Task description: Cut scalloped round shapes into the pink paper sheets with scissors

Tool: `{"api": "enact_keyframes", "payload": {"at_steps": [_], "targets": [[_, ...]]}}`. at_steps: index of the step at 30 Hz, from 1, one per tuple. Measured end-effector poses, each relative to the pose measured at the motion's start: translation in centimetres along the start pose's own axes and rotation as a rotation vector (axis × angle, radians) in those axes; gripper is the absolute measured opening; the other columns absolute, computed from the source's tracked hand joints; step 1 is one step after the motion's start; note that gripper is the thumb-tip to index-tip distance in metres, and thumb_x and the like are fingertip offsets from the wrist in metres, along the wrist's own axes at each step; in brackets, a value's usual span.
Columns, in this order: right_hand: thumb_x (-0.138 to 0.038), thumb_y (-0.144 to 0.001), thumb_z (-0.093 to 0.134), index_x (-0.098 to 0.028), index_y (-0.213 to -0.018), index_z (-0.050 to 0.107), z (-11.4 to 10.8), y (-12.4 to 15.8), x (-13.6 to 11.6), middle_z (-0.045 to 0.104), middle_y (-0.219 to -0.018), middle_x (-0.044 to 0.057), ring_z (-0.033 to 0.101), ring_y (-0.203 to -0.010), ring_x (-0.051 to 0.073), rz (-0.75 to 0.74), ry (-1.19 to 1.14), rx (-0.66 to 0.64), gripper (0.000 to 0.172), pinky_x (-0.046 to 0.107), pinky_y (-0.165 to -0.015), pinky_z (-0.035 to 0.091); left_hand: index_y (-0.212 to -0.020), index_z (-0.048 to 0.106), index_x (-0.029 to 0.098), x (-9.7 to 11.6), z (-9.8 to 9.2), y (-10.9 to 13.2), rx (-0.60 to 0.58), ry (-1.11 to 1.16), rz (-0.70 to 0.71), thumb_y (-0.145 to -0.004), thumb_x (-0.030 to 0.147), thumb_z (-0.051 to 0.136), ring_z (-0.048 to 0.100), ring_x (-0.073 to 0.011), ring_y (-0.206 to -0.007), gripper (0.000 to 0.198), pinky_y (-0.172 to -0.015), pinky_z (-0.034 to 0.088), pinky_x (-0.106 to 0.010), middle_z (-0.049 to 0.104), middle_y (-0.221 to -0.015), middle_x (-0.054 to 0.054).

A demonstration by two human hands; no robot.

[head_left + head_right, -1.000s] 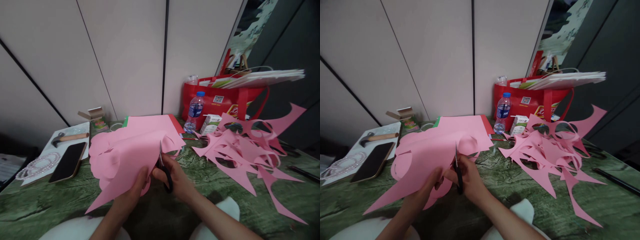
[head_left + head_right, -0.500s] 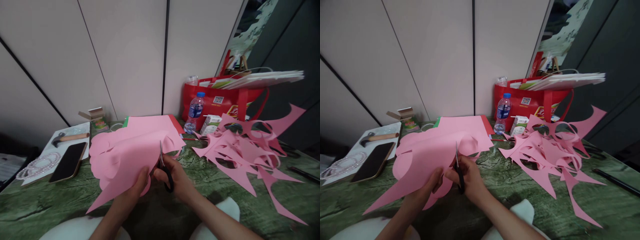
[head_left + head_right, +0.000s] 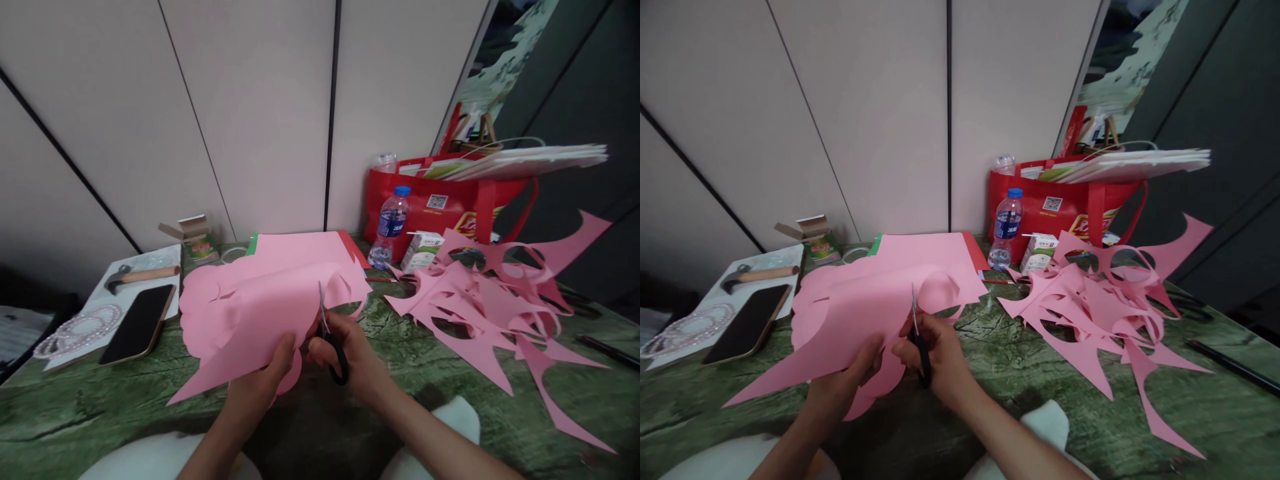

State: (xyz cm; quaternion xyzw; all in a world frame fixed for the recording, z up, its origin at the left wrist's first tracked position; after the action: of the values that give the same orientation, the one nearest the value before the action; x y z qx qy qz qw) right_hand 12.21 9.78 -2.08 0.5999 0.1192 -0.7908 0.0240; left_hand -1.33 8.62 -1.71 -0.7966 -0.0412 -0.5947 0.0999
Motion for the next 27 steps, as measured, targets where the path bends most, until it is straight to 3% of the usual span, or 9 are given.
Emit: {"api": "enact_keyframes", "payload": {"at_steps": [14,19,27], "targets": [[-0.024,-0.069,0.062,-0.017,-0.065,0.051,-0.2,0.1,0.6,0.044,-0.046,-0.008,0.042,-0.042,0.007,0.023,-0.006,-0.009,0.013,0.020,-0.043,0.033,-0.044,0.038,0.021,0.1,0.4,-0.4,-0.118,0.108,-0.043,-0.073,0.046,0.054,0.036,-0.0104,-0.043,0.040,-0.046,0.034,-0.025,0.036,-0.042,0.005],[-0.030,-0.069,0.065,-0.017,-0.064,0.050,0.3,0.3,0.0,0.046,-0.047,-0.007,0.039,-0.041,0.007,0.040,0.016,-0.044,0.021,0.019,-0.041,0.030,-0.040,0.039,0.021,1.2,1.1,-0.3,-0.240,0.087,0.070,-0.080,0.044,0.045,0.041,-0.0111,-0.043,0.046,-0.056,0.040,-0.025,0.036,-0.038,0.005],[-0.037,-0.058,0.074,-0.017,-0.068,0.050,-0.1,0.1,0.0,0.044,-0.056,-0.006,0.036,-0.051,0.008,0.050,0.011,-0.012,0.033,0.020,-0.046,0.029,-0.042,0.035,0.022,-0.1,0.2,-0.1,-0.109,0.045,-0.071,-0.068,0.047,0.058,0.035,-0.0100,-0.041,0.043,-0.047,0.035,-0.024,0.034,-0.040,0.007]]}}
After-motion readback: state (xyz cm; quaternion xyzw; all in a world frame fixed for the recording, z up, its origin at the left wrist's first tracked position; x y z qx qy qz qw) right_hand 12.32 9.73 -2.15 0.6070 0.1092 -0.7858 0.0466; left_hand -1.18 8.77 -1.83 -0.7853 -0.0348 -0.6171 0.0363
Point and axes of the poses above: each hand's wrist, its own y-axis away from the middle knuckle, its own z-axis out of the palm, x = y × z, the point moved 6 cm from there along -y, towards the middle knuckle
